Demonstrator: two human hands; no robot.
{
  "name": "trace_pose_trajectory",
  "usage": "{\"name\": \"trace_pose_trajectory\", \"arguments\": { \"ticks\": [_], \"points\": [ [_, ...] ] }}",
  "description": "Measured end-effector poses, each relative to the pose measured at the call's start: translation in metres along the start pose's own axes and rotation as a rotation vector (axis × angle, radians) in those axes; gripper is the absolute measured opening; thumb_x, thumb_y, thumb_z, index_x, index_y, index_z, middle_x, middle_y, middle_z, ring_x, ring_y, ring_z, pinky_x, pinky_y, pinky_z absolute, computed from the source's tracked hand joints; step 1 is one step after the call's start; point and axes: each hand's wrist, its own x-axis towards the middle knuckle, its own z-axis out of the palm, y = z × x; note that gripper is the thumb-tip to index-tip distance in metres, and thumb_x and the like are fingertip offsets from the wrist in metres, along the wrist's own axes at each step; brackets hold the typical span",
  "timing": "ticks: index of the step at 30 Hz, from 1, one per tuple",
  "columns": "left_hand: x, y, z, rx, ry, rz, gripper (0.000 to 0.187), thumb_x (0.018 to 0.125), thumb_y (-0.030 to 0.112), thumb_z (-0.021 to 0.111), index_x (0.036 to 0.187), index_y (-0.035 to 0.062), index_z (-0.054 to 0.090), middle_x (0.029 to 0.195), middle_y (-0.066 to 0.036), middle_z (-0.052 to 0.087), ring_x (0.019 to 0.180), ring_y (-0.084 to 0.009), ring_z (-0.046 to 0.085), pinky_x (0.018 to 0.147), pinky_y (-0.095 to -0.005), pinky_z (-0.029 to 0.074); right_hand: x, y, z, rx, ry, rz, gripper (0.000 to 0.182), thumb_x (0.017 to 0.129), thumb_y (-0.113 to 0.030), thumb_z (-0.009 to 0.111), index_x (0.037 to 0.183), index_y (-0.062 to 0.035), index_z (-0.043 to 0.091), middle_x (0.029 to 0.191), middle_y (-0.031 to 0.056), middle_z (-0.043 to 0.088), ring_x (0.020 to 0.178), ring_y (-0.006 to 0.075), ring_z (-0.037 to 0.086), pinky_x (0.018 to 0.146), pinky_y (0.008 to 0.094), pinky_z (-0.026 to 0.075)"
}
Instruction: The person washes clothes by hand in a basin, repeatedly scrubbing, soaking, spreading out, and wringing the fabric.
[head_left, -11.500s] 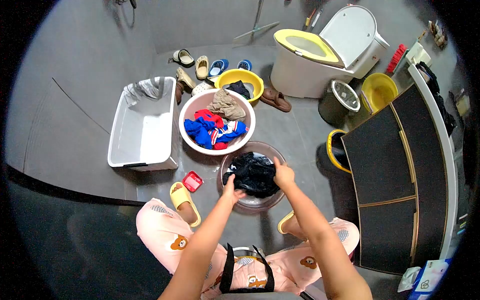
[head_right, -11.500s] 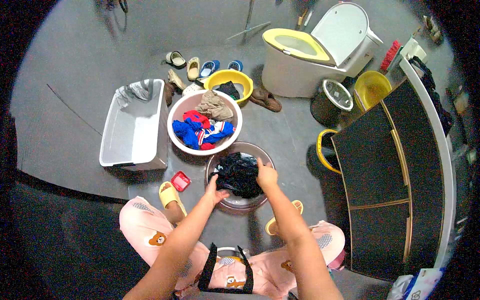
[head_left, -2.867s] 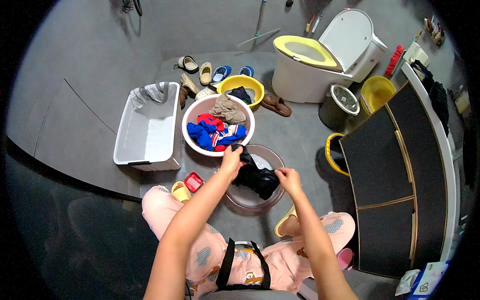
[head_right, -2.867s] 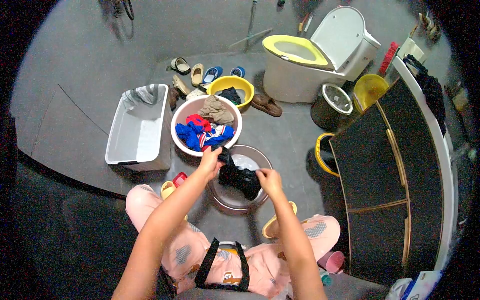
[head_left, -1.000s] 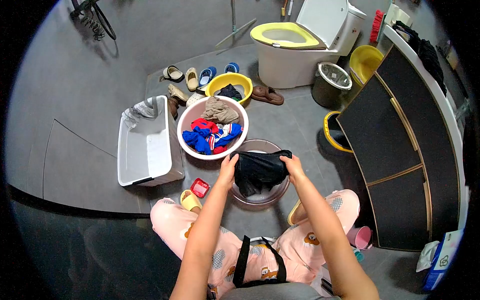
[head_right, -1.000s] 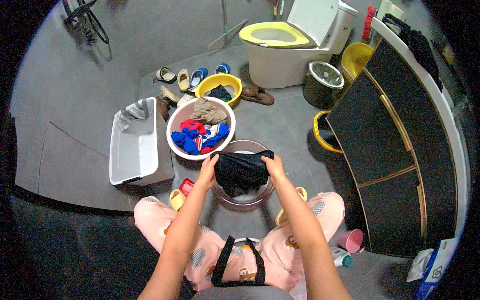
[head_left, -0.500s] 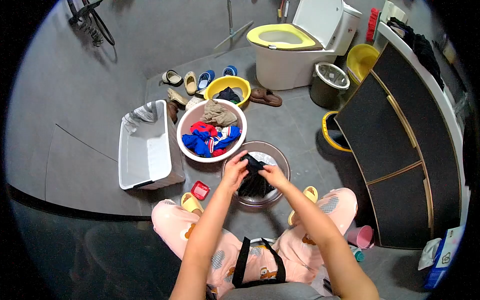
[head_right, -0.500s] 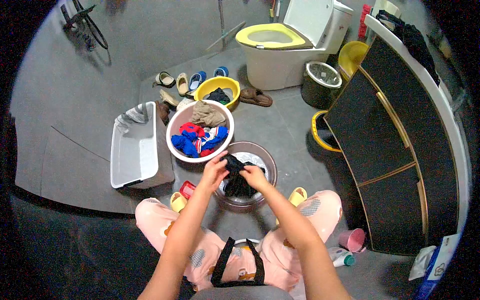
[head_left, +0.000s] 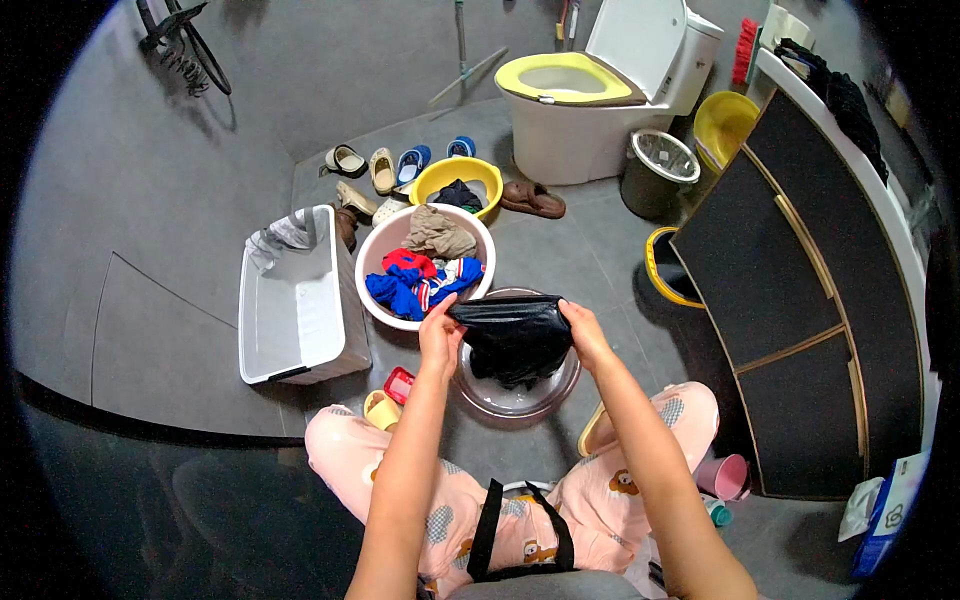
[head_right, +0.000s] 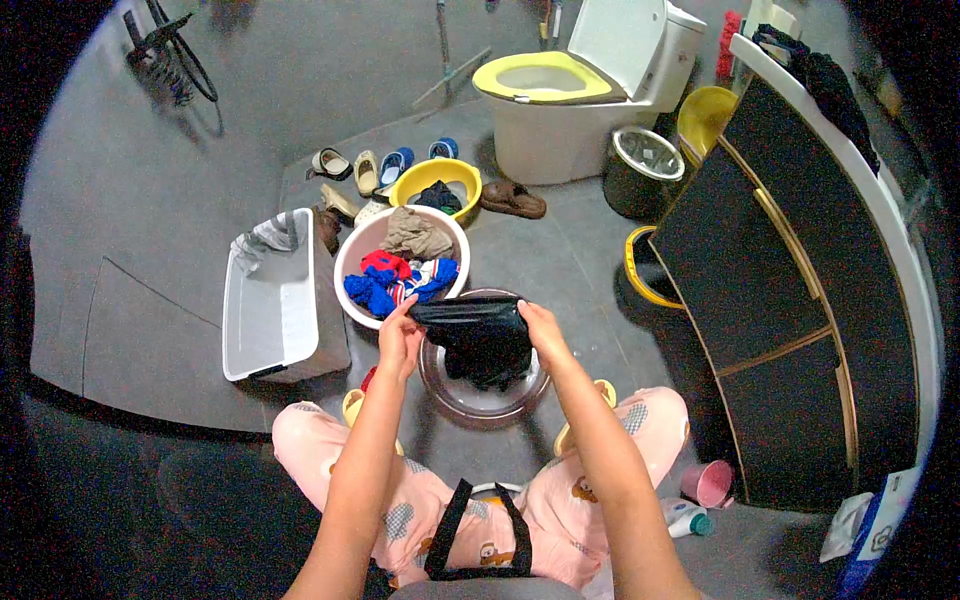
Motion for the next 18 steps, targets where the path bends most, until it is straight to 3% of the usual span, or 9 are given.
{"name": "trace_pose_trajectory", "arguments": {
  "ticks": [2,4,6,9,10,11,12,14,18],
  "points": [
    [-0.003,0.002,0.003,0.242,0.002,0.034,0.043,0.067,-0.009,0.047,0.109,-0.0009,0.052,0.090,-0.009,0.058,0.075,-0.0151,0.055,0.067,-0.0252,0.045,-0.007,-0.013,0.003,0.107,-0.017,-0.019,0.024,0.085,-0.026,0.049,0.087,-0.0037,0.059,0.080,0.0009,0.059,0.073,0.0098,0.053,0.070,0.0234,0.040],
    [0.000,-0.008,-0.001,1.031,0.005,0.542,0.038,0.064,0.003,0.056,0.103,0.0008,0.057,0.084,-0.006,0.058,0.072,-0.0140,0.054,0.065,-0.0258,0.043,-0.014,-0.028,0.007,0.207,-0.037,-0.049,0.023,0.085,-0.025,0.049,0.086,-0.0040,0.059,0.080,0.0015,0.059,0.073,0.0107,0.054,0.070,0.0240,0.041],
    [-0.011,-0.009,0.003,1.357,-0.007,0.538,0.030,0.065,0.007,0.059,0.093,0.0005,0.060,0.078,-0.013,0.057,0.070,-0.0207,0.055,0.064,-0.0275,0.042,-0.011,-0.031,0.005,0.289,-0.050,-0.068,0.023,0.085,-0.025,0.049,0.085,-0.0043,0.059,0.080,0.0024,0.060,0.073,0.0117,0.055,0.069,0.0247,0.042],
    [-0.004,-0.022,0.003,1.033,-0.007,0.504,0.020,0.074,0.015,0.059,0.087,0.0004,0.059,0.071,-0.003,0.053,0.066,-0.0140,0.051,0.060,-0.0263,0.042,-0.011,-0.035,0.001,0.330,-0.069,-0.106,0.021,0.084,-0.022,0.052,0.089,-0.0035,0.059,0.079,0.0030,0.060,0.074,0.0131,0.055,0.070,0.0247,0.043],
    [-0.001,-0.022,0.005,0.888,-0.017,0.444,0.018,0.077,0.016,0.057,0.087,0.0014,0.058,0.071,0.000,0.053,0.065,-0.0122,0.051,0.060,-0.0257,0.042,-0.006,-0.027,0.001,0.154,-0.014,-0.171,0.021,0.082,-0.020,0.054,0.092,-0.0031,0.059,0.082,0.0042,0.060,0.076,0.0145,0.055,0.072,0.0252,0.043],
    [0.001,-0.020,0.006,0.557,-0.078,0.055,0.016,0.085,0.018,0.047,0.088,0.0056,0.056,0.072,0.002,0.054,0.064,-0.0096,0.052,0.057,-0.0229,0.041,-0.002,-0.019,0.004,-0.022,0.041,-0.235,0.022,0.080,-0.019,0.056,0.095,-0.0027,0.058,0.084,0.0055,0.059,0.079,0.0158,0.056,0.074,0.0258,0.043],
    [-0.010,-0.006,0.017,0.434,-0.109,-0.072,0.017,0.087,0.021,0.044,0.092,0.0082,0.053,0.075,0.002,0.056,0.064,-0.0064,0.051,0.056,-0.0202,0.040,0.000,-0.012,0.004,-0.198,0.095,-0.296,0.024,0.078,-0.017,0.058,0.098,-0.0023,0.058,0.087,0.0068,0.059,0.081,0.0172,0.056,0.076,0.0264,0.043],
    [-0.019,0.001,0.030,0.340,-0.146,-0.127,0.021,0.088,0.024,0.043,0.093,0.0071,0.053,0.077,0.002,0.056,0.067,-0.0074,0.052,0.059,-0.0209,0.041,-0.005,-0.009,0.004,-0.850,0.158,-0.612,0.044,0.067,-0.016,0.066,0.106,-0.0008,0.054,0.105,0.0145,0.053,0.098,0.0244,0.052,0.084,0.0313,0.040],
    [-0.019,-0.012,0.039,0.300,-0.214,-0.072,0.024,0.089,0.026,0.043,0.093,0.0047,0.055,0.075,0.002,0.054,0.068,-0.0053,0.049,0.062,-0.0196,0.040,-0.016,0.013,0.026,-0.661,-0.377,-0.371,0.048,0.065,-0.023,0.068,0.106,-0.0032,0.054,0.101,0.0160,0.056,0.093,0.0267,0.054,0.084,0.0335,0.040]
  ]
}}
